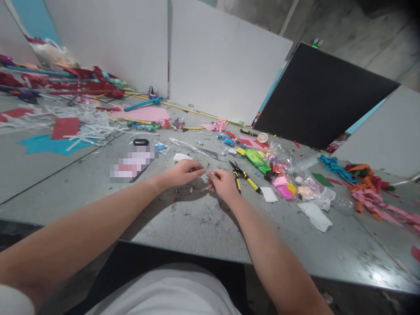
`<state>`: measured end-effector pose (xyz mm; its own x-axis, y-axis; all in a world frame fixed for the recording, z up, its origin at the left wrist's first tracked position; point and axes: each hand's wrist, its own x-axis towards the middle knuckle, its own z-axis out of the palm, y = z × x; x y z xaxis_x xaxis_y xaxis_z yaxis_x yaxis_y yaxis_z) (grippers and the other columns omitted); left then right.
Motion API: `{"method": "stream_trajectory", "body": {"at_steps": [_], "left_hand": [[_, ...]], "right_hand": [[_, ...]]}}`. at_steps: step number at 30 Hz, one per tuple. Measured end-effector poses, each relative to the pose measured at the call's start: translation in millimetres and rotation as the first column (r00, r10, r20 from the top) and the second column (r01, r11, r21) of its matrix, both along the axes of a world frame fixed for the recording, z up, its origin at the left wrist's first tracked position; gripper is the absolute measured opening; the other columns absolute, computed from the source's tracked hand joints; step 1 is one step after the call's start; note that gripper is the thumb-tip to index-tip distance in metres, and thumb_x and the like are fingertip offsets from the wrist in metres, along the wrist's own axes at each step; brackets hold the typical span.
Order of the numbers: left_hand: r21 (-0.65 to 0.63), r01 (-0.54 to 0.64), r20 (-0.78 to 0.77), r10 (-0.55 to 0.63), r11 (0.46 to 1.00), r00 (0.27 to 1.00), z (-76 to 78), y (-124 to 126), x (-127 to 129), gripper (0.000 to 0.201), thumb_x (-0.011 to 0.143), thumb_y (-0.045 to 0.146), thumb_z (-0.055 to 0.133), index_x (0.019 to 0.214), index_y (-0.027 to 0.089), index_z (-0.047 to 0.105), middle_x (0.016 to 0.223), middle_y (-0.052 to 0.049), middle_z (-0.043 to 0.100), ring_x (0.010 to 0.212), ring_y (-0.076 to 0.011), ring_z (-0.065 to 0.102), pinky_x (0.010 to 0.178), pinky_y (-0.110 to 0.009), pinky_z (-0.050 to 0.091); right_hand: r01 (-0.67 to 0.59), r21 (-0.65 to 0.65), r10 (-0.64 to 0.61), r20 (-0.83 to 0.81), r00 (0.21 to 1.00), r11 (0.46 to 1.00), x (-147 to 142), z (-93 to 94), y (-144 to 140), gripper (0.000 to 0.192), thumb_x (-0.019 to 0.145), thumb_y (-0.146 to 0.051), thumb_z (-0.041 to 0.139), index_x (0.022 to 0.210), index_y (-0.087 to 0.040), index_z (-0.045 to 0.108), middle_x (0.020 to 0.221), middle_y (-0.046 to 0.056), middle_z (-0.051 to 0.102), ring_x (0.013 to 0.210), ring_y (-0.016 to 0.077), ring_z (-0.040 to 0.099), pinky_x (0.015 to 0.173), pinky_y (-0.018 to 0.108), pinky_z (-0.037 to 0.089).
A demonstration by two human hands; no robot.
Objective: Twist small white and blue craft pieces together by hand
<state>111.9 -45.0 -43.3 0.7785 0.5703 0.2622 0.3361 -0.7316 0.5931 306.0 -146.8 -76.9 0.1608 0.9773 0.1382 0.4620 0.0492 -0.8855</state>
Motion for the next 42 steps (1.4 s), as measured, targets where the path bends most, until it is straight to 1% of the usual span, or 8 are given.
{"method": "stream_trajectory", "body": {"at_steps": [4, 10, 14, 19, 25, 31, 36, 42], "left_hand": [[-0.025, 0.072, 0.024, -0.071, 0.997, 0.997, 0.8, -1.4, -0.1, 0.036, 0.108, 0.049, 0.065, 0.101, 0.014, 0.071, 0.088, -0.001, 0.070, 0.079, -0.0159, 0.068, 0.076, -0.034, 0.061], [-0.083, 0.138, 0.045, -0.134, 0.987, 0.990, -2.9, -6.8, 2.6, 0.036, 0.106, 0.050, 0.068, 0.097, 0.014, 0.070, 0.083, 0.000, 0.068, 0.072, -0.0137, 0.064, 0.069, -0.030, 0.058], [-0.145, 0.095, 0.069, -0.086, 0.985, 0.994, -5.5, -5.7, 4.7, 0.034, 0.106, 0.047, 0.068, 0.101, 0.014, 0.072, 0.088, -0.001, 0.071, 0.075, -0.0146, 0.068, 0.072, -0.031, 0.061], [-0.191, -0.028, 0.103, 0.048, 0.981, 0.994, -9.0, 10.2, 0.4, 0.030, 0.106, 0.043, 0.068, 0.111, 0.014, 0.072, 0.103, -0.005, 0.075, 0.089, -0.0178, 0.073, 0.083, -0.037, 0.065], [-0.138, -0.151, 0.075, 0.162, 0.979, 0.984, -17.8, 28.8, -9.1, 0.027, 0.105, 0.041, 0.071, 0.111, 0.014, 0.072, 0.105, -0.006, 0.074, 0.090, -0.0179, 0.072, 0.083, -0.037, 0.064], [-0.035, -0.158, 0.029, 0.159, 0.987, 0.987, -19.7, 28.7, -7.1, 0.025, 0.104, 0.039, 0.072, 0.108, 0.015, 0.072, 0.104, -0.005, 0.074, 0.090, -0.0177, 0.072, 0.084, -0.037, 0.064], [0.001, -0.174, -0.019, 0.174, 0.985, 0.985, -16.2, 22.8, -4.7, 0.026, 0.103, 0.040, 0.073, 0.110, 0.014, 0.073, 0.105, -0.005, 0.075, 0.092, -0.0184, 0.072, 0.084, -0.038, 0.065], [-0.015, -0.163, -0.106, 0.160, 0.987, 0.981, -10.6, 15.5, -3.7, 0.028, 0.104, 0.042, 0.072, 0.110, 0.015, 0.072, 0.107, -0.006, 0.074, 0.093, -0.0191, 0.072, 0.086, -0.039, 0.064]], "right_hand": [[0.012, 0.076, -0.024, 0.156, 0.988, 0.997, 2.1, 2.8, 0.9, 0.036, 0.107, -0.049, 0.069, 0.093, -0.016, 0.069, 0.083, -0.001, 0.069, 0.072, 0.0131, 0.066, 0.072, 0.030, 0.059], [-0.031, 0.165, -0.026, 0.332, 0.943, 0.986, -0.7, 6.3, 6.5, 0.035, 0.104, -0.050, 0.071, 0.091, -0.018, 0.068, 0.090, 0.001, 0.069, 0.082, 0.0158, 0.064, 0.081, 0.034, 0.057], [-0.045, 0.195, -0.030, 0.369, 0.929, 0.980, -3.5, 6.4, 6.3, 0.036, 0.103, -0.050, 0.072, 0.089, -0.018, 0.067, 0.086, 0.000, 0.067, 0.080, 0.0158, 0.064, 0.081, 0.034, 0.057], [-0.059, 0.225, -0.024, 0.352, 0.936, 0.973, 6.7, 9.2, 2.0, 0.032, 0.106, -0.048, 0.069, 0.097, -0.017, 0.070, 0.087, 0.000, 0.069, 0.080, 0.0159, 0.067, 0.082, 0.035, 0.058], [-0.227, 0.166, 0.146, 0.394, 0.907, 0.960, 11.5, 12.0, -5.2, 0.024, 0.100, -0.039, 0.078, 0.092, -0.017, 0.071, 0.089, 0.000, 0.071, 0.082, 0.0161, 0.066, 0.084, 0.035, 0.057], [-0.350, 0.139, 0.269, 0.406, 0.874, 0.926, -13.0, 12.3, -9.8, 0.021, 0.085, -0.030, 0.092, 0.098, -0.021, 0.078, 0.099, 0.004, 0.074, 0.095, 0.0194, 0.068, 0.085, 0.031, 0.051], [-0.368, 0.108, 0.291, 0.429, 0.855, 0.923, -20.3, 9.8, -6.9, 0.017, 0.088, -0.029, 0.090, 0.095, -0.019, 0.078, 0.101, 0.006, 0.074, 0.097, 0.0209, 0.068, 0.088, 0.033, 0.051], [-0.378, 0.069, 0.303, 0.473, 0.827, 0.923, -11.2, 4.3, -3.4, 0.012, 0.096, -0.027, 0.081, 0.092, -0.017, 0.076, 0.095, 0.003, 0.073, 0.095, 0.0193, 0.068, 0.093, 0.037, 0.053]]}}
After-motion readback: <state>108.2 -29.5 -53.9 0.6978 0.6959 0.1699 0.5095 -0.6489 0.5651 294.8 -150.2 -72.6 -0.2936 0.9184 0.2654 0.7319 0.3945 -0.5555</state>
